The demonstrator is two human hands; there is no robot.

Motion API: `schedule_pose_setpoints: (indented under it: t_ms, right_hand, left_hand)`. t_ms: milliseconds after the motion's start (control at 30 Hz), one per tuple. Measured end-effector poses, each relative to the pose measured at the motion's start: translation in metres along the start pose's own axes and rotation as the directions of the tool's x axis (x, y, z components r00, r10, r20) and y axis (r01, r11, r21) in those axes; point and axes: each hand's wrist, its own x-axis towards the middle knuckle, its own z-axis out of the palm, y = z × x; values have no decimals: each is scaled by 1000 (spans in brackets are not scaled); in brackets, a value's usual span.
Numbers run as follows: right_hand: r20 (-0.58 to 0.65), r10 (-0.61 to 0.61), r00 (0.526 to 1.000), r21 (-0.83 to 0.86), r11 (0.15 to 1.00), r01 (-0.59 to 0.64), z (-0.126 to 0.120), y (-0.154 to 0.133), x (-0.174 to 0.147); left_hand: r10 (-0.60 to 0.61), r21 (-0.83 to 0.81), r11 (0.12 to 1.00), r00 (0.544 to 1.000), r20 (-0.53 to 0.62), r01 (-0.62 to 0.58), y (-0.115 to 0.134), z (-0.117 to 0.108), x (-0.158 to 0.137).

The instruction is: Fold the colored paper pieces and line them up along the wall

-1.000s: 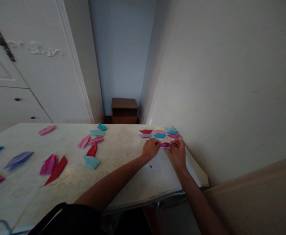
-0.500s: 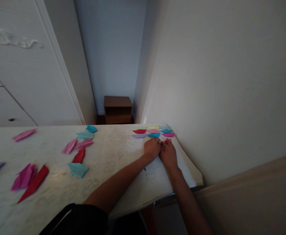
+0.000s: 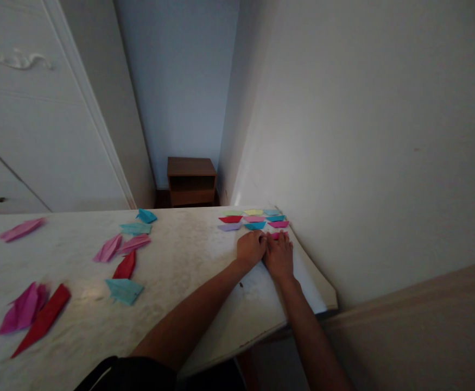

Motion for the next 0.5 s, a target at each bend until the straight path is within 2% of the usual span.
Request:
schedule_pose_setpoints:
  t_ms: [267, 500]
  right_hand:
    - [101, 81, 992, -85, 994, -72, -9, -5, 1]
    - [130, 98, 987, -127, 989, -81, -11, -5, 4]
  left_hand:
    - [-1, 14, 1000, 1000, 24, 1, 1, -1, 3]
    - [-6, 29, 1000, 1000, 29, 5, 1, -1, 3]
